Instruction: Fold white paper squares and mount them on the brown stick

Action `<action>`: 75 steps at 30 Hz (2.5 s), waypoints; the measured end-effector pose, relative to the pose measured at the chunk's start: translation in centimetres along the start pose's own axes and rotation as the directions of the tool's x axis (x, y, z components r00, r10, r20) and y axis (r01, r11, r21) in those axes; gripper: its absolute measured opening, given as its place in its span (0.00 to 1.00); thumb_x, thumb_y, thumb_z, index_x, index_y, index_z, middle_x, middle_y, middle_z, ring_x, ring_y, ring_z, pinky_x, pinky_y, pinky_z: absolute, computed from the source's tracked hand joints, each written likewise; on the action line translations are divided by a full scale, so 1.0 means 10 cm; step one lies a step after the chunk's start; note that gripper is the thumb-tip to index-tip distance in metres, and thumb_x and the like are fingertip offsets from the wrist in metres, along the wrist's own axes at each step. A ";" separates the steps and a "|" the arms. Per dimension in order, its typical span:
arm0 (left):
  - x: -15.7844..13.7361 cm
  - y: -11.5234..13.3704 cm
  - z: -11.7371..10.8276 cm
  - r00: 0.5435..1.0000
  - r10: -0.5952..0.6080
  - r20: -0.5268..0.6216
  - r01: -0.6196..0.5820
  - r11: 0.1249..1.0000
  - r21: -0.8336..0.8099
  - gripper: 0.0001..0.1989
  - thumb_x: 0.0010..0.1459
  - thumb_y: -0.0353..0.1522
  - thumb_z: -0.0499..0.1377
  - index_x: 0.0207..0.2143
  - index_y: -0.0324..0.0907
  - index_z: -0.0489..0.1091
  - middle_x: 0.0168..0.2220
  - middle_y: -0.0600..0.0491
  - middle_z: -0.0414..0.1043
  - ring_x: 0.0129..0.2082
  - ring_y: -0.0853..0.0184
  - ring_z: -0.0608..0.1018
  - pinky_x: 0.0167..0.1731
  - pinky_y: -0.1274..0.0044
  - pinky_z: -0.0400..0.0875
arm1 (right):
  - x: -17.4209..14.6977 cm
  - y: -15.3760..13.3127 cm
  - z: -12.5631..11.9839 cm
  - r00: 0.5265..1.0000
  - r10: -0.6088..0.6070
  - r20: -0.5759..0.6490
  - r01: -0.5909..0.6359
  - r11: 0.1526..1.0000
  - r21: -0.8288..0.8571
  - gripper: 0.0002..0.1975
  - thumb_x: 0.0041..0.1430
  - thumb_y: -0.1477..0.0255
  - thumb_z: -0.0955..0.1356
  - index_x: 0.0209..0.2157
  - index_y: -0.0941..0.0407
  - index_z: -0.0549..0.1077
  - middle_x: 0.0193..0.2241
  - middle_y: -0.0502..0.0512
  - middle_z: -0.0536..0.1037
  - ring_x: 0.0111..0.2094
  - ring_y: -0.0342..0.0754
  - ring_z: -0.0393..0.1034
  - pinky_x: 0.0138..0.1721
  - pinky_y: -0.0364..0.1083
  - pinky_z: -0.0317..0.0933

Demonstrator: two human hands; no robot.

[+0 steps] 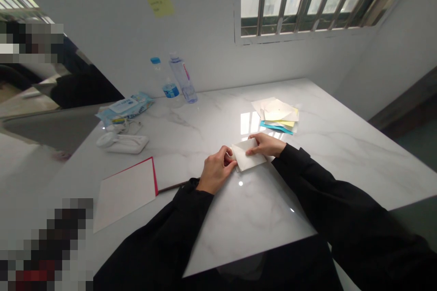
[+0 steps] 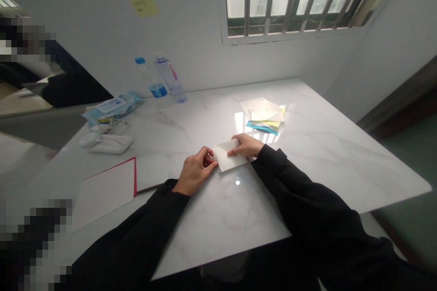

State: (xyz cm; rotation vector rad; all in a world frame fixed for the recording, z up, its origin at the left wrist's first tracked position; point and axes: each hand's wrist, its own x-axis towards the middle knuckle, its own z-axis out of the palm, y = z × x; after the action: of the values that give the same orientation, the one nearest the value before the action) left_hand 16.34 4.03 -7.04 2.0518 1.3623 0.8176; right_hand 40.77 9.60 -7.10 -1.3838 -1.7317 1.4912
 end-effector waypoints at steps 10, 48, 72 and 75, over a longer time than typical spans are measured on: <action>-0.03 -0.01 0.05 1.000 -0.006 -0.015 0.007 1.000 0.028 0.12 0.55 0.28 0.69 0.37 0.46 0.68 0.30 0.59 0.78 0.29 0.66 0.80 0.33 0.76 0.70 | -0.03 -0.02 0.00 1.000 -0.011 -0.008 0.011 0.999 -0.050 0.19 0.44 0.64 0.80 0.34 0.56 0.73 0.27 0.50 0.77 0.30 0.48 0.71 0.29 0.44 0.62; -0.02 0.01 -0.01 0.999 0.021 0.034 -0.021 1.000 0.011 0.08 0.60 0.29 0.66 0.38 0.45 0.70 0.30 0.58 0.78 0.29 0.66 0.80 0.34 0.76 0.70 | -0.08 -0.12 0.04 0.997 0.026 -0.070 -0.038 0.983 -0.177 0.16 0.47 0.66 0.78 0.32 0.55 0.70 0.22 0.44 0.68 0.26 0.44 0.63 0.27 0.43 0.55; -0.04 0.01 0.00 0.999 0.018 0.036 -0.019 0.999 0.038 0.07 0.60 0.28 0.66 0.37 0.45 0.70 0.30 0.58 0.78 0.29 0.66 0.79 0.33 0.75 0.69 | -0.07 -0.23 0.00 0.992 0.124 -0.038 -0.130 0.956 -0.262 0.16 0.50 0.67 0.80 0.37 0.57 0.76 0.25 0.50 0.74 0.30 0.50 0.69 0.33 0.46 0.61; -0.04 0.00 0.01 0.999 0.027 0.035 -0.028 0.999 0.039 0.07 0.60 0.28 0.66 0.37 0.45 0.70 0.30 0.58 0.78 0.29 0.66 0.80 0.33 0.75 0.70 | -0.05 -0.22 0.00 0.992 0.120 -0.038 -0.126 0.953 -0.277 0.16 0.49 0.66 0.80 0.36 0.57 0.77 0.25 0.51 0.75 0.30 0.51 0.70 0.33 0.46 0.62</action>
State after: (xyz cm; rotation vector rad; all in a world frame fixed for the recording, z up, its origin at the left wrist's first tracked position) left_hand 16.29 3.64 -7.14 2.1095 1.3438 0.7696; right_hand 40.18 9.35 -4.94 -1.6700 -1.9309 1.3256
